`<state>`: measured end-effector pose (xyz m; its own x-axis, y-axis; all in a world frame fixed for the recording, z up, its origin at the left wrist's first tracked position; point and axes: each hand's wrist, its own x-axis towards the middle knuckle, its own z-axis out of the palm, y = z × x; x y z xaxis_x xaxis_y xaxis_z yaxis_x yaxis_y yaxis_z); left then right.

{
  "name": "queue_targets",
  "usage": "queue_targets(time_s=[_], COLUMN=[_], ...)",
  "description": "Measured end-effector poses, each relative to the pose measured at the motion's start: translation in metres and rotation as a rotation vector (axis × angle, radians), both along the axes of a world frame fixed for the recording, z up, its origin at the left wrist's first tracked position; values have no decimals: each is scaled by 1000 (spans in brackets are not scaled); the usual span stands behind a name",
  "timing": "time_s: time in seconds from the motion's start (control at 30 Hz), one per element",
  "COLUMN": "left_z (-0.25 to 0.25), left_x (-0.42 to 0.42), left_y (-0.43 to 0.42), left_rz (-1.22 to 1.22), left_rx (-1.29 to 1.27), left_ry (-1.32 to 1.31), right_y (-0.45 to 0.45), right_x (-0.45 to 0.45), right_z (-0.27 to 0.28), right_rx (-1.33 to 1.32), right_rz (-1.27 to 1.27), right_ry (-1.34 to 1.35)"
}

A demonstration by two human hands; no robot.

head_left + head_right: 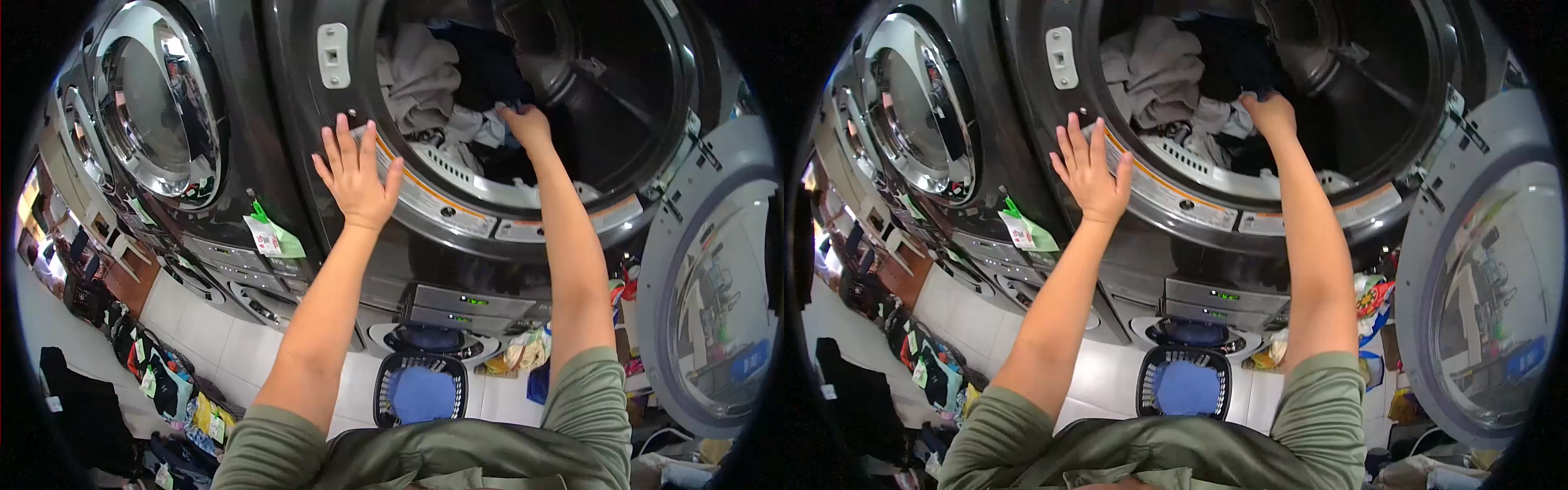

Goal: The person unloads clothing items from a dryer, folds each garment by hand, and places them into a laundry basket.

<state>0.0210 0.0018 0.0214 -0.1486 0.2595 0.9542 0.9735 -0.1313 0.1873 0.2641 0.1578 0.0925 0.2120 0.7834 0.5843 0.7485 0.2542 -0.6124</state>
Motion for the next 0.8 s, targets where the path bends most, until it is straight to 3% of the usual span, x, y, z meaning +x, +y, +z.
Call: queue_targets(time_s=[0.03,0.17,0.23,0.27,0.37,0.5,0.57,0.77,0.8], left_z=[0,0,-1,-1,-2,-3,-2,-2,-4], left_x=[-1,-1,-4,-5,-7,-8,-6,-1,6], left_y=[1,1,1,1,-1,-1,-2,-3,-10], left_rz=[-7,-28,-67,-91,-90,-124,-114,-30,-52], left_rx=[13,49,42,52,35,47,68,33,-35], left_ry=[-11,-34,-30,-30,-6,-35,-25,10,-13], right_y=[15,48,53,58,64,-10,-67,-230,-264], right_x=[-10,-32,-40,-41,-26,16,38,43,61], right_z=[5,41,45,52,89,146,163,137,115], right_rx=[18,35,122,118,229,609,647,268,382], right_rz=[-137,-172,-405,-424,-219,361,578,524,405], right_ry=[-46,49,-333,-396,44,871,1026,1188,589])
